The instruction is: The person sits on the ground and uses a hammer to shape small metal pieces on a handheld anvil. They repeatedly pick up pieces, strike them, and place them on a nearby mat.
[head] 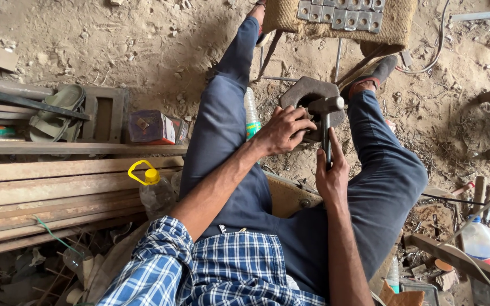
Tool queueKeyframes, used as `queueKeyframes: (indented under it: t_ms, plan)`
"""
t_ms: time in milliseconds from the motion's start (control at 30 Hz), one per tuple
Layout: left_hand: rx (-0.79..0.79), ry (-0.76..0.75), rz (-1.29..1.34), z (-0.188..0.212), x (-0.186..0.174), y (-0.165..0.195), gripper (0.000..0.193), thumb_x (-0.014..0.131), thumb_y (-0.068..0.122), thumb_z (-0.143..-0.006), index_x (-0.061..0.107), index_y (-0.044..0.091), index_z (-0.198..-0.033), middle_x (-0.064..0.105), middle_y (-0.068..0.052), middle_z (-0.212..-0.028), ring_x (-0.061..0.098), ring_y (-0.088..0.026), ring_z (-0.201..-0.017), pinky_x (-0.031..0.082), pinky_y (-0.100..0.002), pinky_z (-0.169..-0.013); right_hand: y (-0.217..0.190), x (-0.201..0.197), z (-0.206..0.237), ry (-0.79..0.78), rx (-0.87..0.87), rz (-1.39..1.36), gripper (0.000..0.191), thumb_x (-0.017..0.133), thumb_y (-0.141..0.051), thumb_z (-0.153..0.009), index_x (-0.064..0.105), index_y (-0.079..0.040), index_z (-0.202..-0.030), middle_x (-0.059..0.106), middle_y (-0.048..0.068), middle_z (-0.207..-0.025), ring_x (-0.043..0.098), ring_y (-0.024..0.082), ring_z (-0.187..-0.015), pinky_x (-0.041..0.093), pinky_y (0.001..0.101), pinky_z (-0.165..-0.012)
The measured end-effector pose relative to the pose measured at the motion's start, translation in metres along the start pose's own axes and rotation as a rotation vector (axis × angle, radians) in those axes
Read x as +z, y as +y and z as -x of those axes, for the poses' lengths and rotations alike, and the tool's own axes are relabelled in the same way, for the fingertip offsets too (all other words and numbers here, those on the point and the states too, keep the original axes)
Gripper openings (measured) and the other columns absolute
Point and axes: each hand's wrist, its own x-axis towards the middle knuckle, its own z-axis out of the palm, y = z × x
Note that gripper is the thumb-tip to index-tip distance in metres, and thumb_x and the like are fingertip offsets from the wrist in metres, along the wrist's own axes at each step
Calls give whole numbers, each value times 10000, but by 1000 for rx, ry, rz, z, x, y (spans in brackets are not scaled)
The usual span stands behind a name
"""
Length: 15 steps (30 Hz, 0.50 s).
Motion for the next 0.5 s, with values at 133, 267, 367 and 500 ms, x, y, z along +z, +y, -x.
queueKeyframes:
  t_ms: [133,267,367,500]
  plan:
    - [-67,-84,-13,-1,-5,1,341,614,110,-806,740,157,-1120,582,-16,-971,475,-167,-873,354,-366,-798,0,0,0,-6,18,-2,563,575,-91,-1038,438,-77,-1584,707,128,-886,516,89,-563,447,304,-485]
    - [-19,-25,-17,-1,-2,-4,299,593,116,-869,722,167,-1133,579,-7,-1000,481,-150,-891,357,-375,-816,-1,0,0,-2,-4,-16,570,571,-76,-1035,433,-72,-1588,712,130,-908,504,90,-565,439,307,-487]
    - [-51,-46,6,-1,2,-8,195,638,205,-937,719,169,-1111,599,10,-1002,491,-149,-868,362,-377,-814,-1,0,0,-11,24,-10,572,573,-77,-1035,432,-74,-1589,707,135,-887,498,91,-555,438,307,-484]
    - [-71,-35,28,-1,7,-12,170,700,304,-980,739,188,-1098,647,27,-1020,534,-144,-888,376,-370,-833,-1,0,-1,-6,-8,-19,571,569,-70,-1034,426,-62,-1587,715,127,-937,497,85,-565,444,300,-489]
